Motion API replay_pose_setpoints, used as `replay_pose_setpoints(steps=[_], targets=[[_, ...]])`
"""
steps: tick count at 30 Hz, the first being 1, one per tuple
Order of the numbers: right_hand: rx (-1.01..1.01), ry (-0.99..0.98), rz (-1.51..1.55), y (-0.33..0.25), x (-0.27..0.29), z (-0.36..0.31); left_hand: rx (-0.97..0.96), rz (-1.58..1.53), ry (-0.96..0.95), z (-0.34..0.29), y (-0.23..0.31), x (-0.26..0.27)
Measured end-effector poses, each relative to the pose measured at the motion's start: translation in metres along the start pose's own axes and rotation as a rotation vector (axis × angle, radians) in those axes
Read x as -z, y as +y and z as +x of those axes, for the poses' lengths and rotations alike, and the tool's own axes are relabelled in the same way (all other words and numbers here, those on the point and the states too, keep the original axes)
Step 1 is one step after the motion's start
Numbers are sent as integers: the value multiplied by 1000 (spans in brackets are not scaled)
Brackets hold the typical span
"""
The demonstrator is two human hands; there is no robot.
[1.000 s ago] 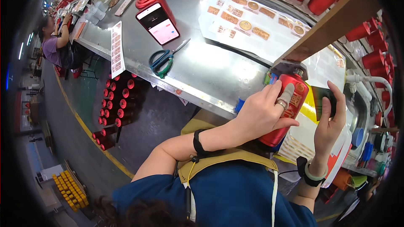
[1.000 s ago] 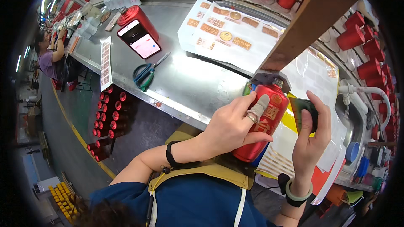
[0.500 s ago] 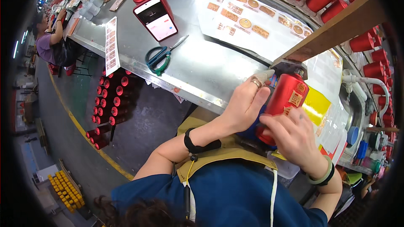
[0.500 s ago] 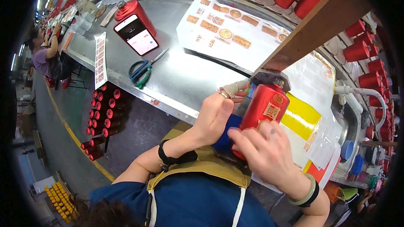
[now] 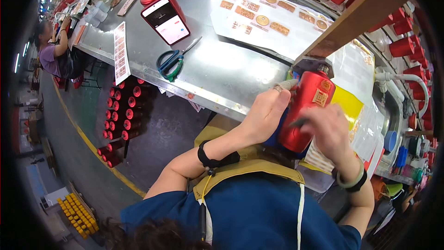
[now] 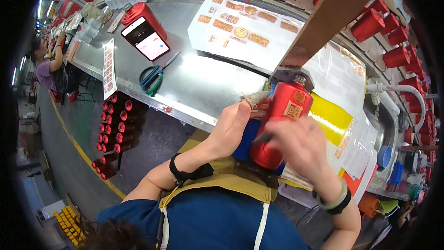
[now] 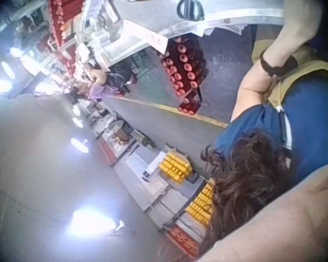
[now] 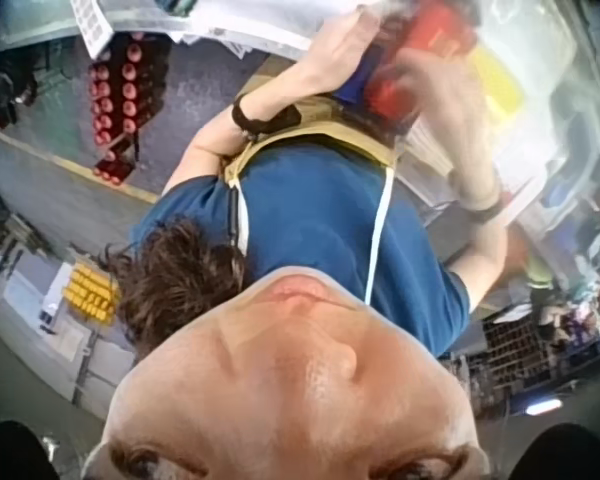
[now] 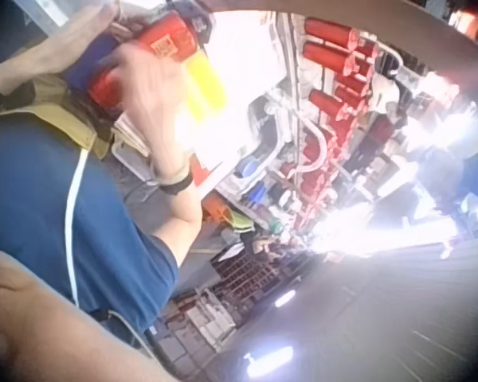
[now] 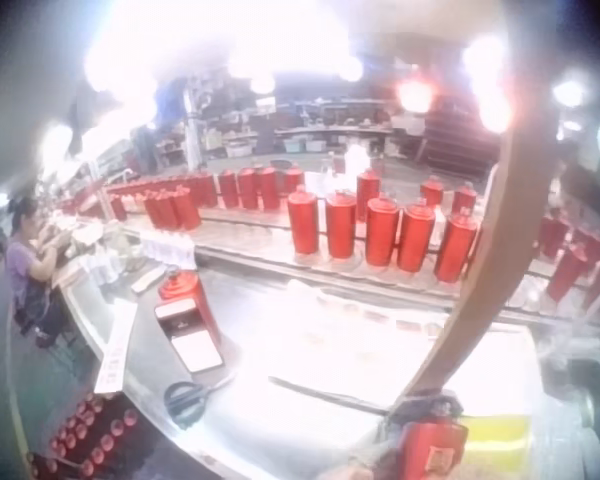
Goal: The recorder is applying decorative gold-colored labels to red metallic containers on an assembly line.
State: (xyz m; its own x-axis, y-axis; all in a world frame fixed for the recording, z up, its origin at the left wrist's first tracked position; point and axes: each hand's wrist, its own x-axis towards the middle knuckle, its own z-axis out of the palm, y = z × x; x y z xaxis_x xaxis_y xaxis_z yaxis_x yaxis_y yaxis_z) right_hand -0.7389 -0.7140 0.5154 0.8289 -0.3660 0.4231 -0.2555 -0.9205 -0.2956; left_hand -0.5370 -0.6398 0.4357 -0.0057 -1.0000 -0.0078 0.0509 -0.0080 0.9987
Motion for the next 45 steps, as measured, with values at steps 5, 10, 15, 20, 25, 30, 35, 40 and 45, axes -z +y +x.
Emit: replay_pose_setpoints(steps=[5, 10, 15, 20, 25, 30, 35, 40, 45], targets=[[-105, 252, -316, 30, 21, 7, -96, 71, 7, -5, 14, -7], [253, 167, 11, -11, -8, -48, -154, 105, 128, -8, 15, -21], [-536, 414, 378, -32, -24, -55, -263, 139, 231, 0, -3, -23], [-827, 441, 51, 5, -22, -49, -79, 17, 73, -10, 22, -14], [-875, 674, 668, -34, -33, -42, -86, 19, 17, -10, 20, -16], [-844, 511, 150, 21, -17, -66, -89, 51, 0, -9, 22, -15], [-844, 566, 360, 79, 32, -67, -24, 98, -32, -12, 22, -14], [-925, 265, -180, 167, 47, -55, 16, 84, -39, -13, 20, -7], [-855, -106, -262, 270, -8, -71, 13, 101, -52, -9, 21, -10]])
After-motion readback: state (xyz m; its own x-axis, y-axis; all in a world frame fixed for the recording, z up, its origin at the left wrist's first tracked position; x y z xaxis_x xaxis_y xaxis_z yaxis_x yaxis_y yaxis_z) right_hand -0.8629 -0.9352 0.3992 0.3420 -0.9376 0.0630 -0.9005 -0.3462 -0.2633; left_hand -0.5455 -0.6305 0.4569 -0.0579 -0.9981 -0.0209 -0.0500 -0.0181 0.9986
